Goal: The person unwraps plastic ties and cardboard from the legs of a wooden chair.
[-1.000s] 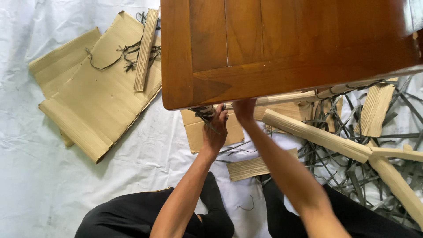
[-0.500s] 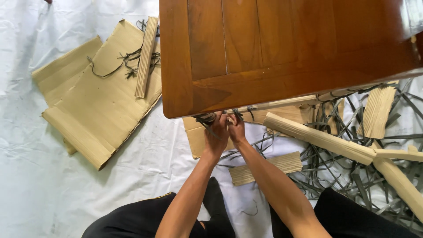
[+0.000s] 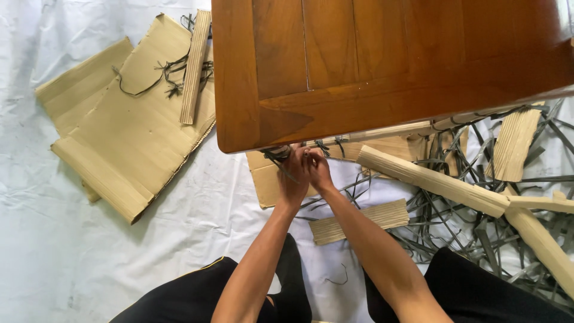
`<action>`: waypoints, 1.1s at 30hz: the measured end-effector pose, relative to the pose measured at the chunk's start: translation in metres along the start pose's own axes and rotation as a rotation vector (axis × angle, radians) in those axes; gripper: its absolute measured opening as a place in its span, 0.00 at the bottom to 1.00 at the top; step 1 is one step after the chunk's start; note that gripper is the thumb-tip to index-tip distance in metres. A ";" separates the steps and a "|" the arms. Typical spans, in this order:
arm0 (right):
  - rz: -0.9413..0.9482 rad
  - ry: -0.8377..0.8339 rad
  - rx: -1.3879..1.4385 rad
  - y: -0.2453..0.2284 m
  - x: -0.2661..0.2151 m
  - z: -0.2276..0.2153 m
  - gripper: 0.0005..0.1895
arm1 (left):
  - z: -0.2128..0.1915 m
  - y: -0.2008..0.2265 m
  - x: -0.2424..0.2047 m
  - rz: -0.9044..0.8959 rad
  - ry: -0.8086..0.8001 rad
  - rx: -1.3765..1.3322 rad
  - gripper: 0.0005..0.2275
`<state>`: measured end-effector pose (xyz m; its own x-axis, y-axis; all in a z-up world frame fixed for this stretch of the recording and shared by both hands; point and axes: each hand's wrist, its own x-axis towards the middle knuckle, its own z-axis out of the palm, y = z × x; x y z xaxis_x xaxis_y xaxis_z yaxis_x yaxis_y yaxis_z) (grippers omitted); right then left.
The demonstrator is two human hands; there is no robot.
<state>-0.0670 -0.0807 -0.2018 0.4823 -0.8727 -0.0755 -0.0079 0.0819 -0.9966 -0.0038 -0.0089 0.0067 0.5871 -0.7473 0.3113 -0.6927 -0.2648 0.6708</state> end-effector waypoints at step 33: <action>-0.194 -0.231 -0.475 -0.225 -0.006 -0.023 0.07 | -0.011 0.039 -0.024 -0.379 0.389 -0.404 0.07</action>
<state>-0.0881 -0.1048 0.0225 0.6932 -0.7177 0.0660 -0.2677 -0.3415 -0.9010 -0.0407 0.0054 0.0325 0.9187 -0.3544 0.1740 -0.2429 -0.1599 0.9568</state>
